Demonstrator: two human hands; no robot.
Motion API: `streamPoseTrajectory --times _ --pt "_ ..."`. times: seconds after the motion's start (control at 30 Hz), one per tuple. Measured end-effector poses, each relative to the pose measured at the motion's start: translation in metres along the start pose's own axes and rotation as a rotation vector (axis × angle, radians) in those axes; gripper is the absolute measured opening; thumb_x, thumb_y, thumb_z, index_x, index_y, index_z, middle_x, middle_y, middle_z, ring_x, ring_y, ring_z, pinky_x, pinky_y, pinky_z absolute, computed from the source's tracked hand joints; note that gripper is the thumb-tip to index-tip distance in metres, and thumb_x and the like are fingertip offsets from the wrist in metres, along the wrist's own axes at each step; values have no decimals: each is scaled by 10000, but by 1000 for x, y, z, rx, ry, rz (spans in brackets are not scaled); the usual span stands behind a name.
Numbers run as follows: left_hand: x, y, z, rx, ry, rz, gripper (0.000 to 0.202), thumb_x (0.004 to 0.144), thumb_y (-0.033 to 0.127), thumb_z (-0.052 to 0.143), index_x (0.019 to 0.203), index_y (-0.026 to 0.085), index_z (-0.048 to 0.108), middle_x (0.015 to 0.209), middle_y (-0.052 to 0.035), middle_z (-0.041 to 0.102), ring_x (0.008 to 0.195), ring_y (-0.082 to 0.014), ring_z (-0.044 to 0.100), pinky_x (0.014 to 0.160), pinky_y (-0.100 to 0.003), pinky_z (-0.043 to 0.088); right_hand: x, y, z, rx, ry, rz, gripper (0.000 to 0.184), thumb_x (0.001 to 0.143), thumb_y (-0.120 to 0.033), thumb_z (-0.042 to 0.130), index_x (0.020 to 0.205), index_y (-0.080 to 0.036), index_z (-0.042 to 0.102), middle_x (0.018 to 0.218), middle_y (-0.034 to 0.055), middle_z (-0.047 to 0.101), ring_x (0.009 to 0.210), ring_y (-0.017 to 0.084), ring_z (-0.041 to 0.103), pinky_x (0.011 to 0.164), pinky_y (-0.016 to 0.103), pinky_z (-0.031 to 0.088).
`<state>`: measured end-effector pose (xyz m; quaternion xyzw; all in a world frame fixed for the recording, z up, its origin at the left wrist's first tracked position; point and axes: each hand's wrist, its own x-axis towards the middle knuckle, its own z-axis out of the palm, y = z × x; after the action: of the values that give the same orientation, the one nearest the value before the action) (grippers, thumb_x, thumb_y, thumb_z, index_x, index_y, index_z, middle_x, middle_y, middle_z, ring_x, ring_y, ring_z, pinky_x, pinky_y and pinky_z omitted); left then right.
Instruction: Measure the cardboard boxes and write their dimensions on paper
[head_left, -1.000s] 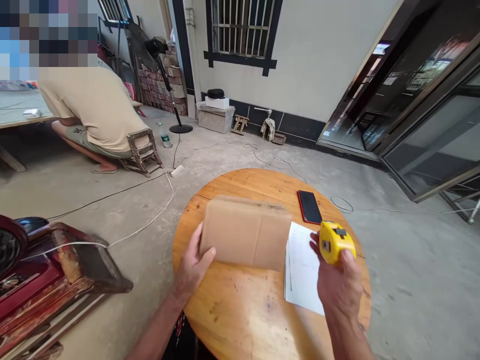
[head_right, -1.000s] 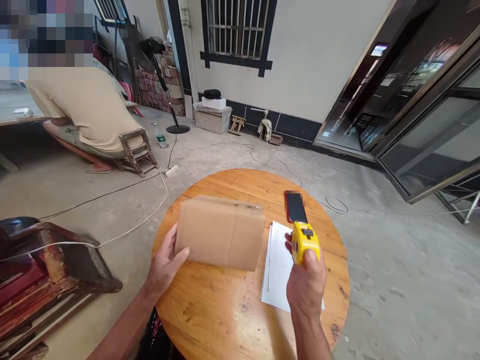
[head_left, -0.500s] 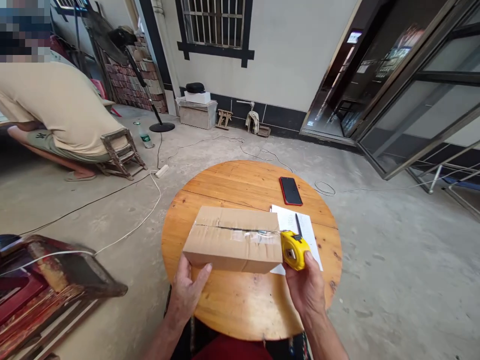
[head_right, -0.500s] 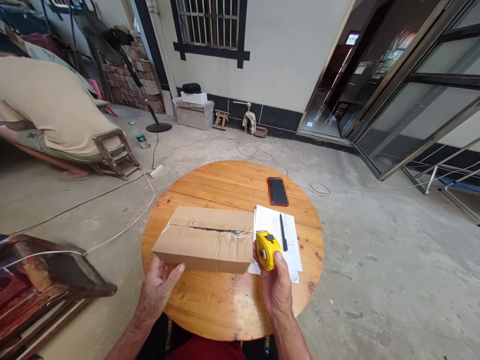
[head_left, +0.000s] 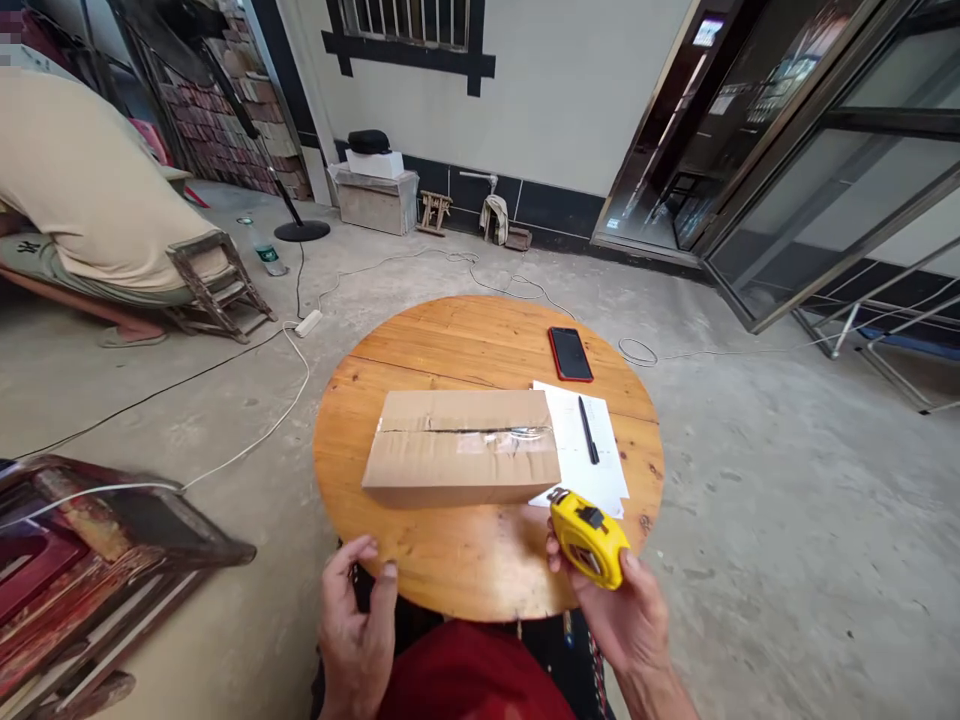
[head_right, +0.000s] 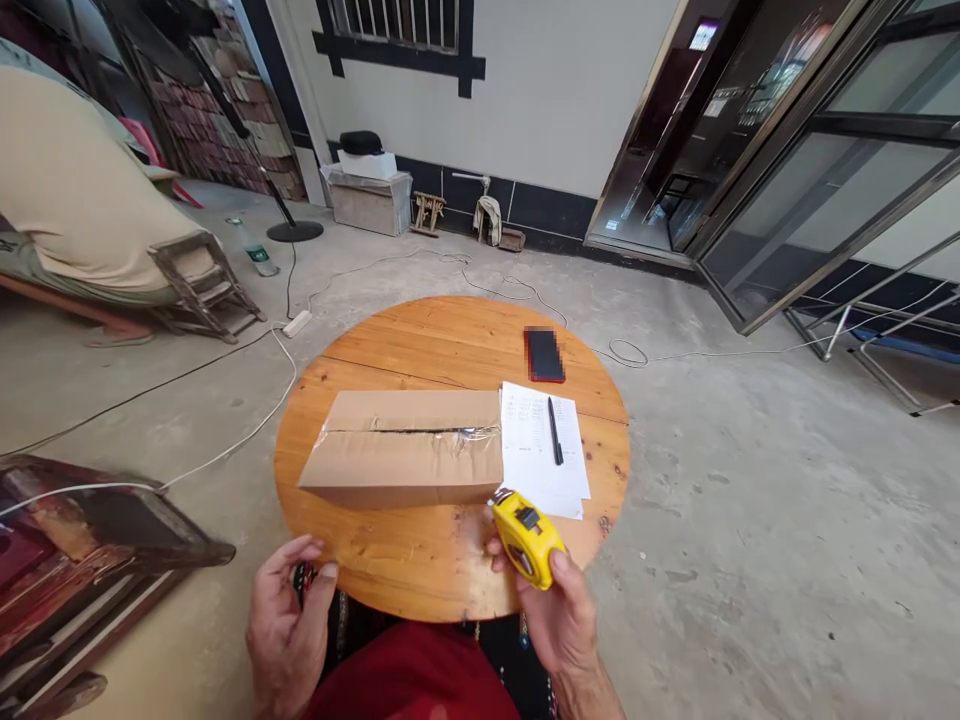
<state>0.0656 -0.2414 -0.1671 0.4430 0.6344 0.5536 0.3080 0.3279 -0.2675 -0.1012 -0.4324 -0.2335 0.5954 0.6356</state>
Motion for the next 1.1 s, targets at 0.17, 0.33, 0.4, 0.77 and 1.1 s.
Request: streamPoseTrajectory --times 0.17,0.33,0.4,0.77,1.1 --pt "-18 39 1 -48 -438 -52 197 869 380 617 980 228 677 958 -62 655 937 -235 626 888 -339 499 -21 5 12 -9 -103 82 555 684 -570 700 1110 -215 716 1018 119 738 912 329 664 824 476 525" --pt "-21 77 13 -343 -872 -351 487 832 505 672 1221 216 619 881 -43 660 737 -172 605 715 -284 498 -32 13 23 -158 -262 184 670 625 -606 728 1159 -204 699 1018 107 726 902 313 670 834 422 514" --pt "-23 78 14 -416 -949 -436 518 826 554 675 1195 195 618 822 -24 642 632 -128 557 632 -250 460 -37 17 24 -240 -313 206 697 635 -648 714 1179 -213 684 1007 96 719 880 296 665 795 396 512" --pt "-43 36 14 -377 -920 -541 575 707 693 710 912 167 598 511 72 491 397 -74 373 437 -215 311 -42 32 12 -461 -366 164 680 549 -633 821 1110 -283 664 1065 55 673 962 287 641 844 358 500" --pt "4 69 -37 -476 -637 -477 394 761 545 740 875 179 653 490 63 502 469 -77 405 530 -210 312 -32 9 -22 -397 -144 79 612 592 -642 750 1034 -219 738 991 114 715 607 204 596 538 309 496"
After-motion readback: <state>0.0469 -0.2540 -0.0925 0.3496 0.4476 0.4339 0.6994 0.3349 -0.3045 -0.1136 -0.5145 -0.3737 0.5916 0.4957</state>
